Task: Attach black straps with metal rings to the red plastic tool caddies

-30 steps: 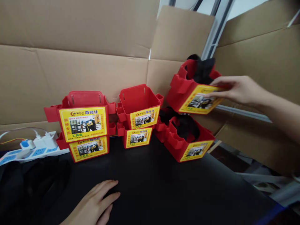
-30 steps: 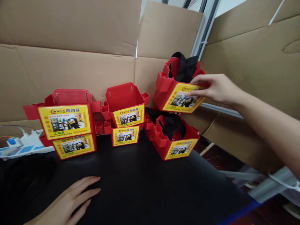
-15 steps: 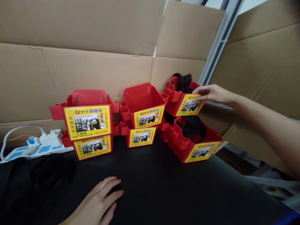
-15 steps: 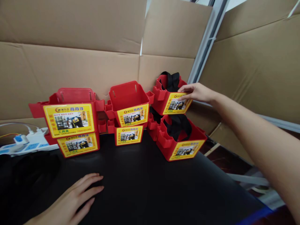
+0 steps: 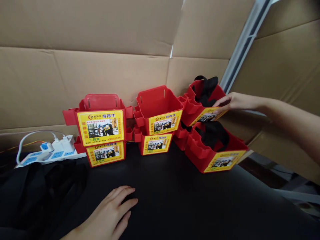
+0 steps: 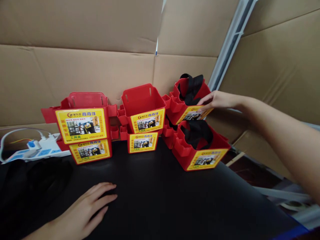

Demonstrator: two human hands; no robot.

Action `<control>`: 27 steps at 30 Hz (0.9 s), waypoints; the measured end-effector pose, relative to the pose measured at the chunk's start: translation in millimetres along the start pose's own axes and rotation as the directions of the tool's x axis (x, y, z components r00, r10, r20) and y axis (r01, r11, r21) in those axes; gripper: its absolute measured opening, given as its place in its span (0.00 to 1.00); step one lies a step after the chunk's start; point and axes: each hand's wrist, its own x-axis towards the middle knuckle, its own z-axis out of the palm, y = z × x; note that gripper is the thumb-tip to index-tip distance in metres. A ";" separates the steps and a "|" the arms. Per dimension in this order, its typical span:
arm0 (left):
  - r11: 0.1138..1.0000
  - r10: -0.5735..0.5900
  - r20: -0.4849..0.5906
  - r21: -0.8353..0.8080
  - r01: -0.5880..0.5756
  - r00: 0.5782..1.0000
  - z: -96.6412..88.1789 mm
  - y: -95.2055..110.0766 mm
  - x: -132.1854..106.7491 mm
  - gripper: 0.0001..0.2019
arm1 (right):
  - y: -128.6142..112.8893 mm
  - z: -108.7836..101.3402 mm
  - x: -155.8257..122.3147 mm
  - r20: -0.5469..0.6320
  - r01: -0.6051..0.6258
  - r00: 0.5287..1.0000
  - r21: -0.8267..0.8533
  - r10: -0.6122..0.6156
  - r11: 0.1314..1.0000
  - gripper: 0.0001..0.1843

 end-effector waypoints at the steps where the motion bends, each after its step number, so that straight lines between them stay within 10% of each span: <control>1: 1.000 0.000 0.011 0.000 0.000 1.000 -0.1 0.0 -0.3 0.23 | 0.6 -1.0 -0.8 -0.022 0.002 1.000 -0.004 -0.002 1.000 0.44; 15: 1.000 0.005 0.047 0.009 -0.005 0.999 -1.9 -0.2 1.1 0.22 | 4.9 -23.2 13.2 0.002 -0.010 1.000 -0.085 0.010 0.996 0.43; 27: 0.997 -0.065 0.185 -0.019 0.069 0.981 0.2 -3.9 -2.1 0.22 | 15.8 3.6 14.4 -0.007 -0.042 0.999 -0.134 0.042 0.990 0.29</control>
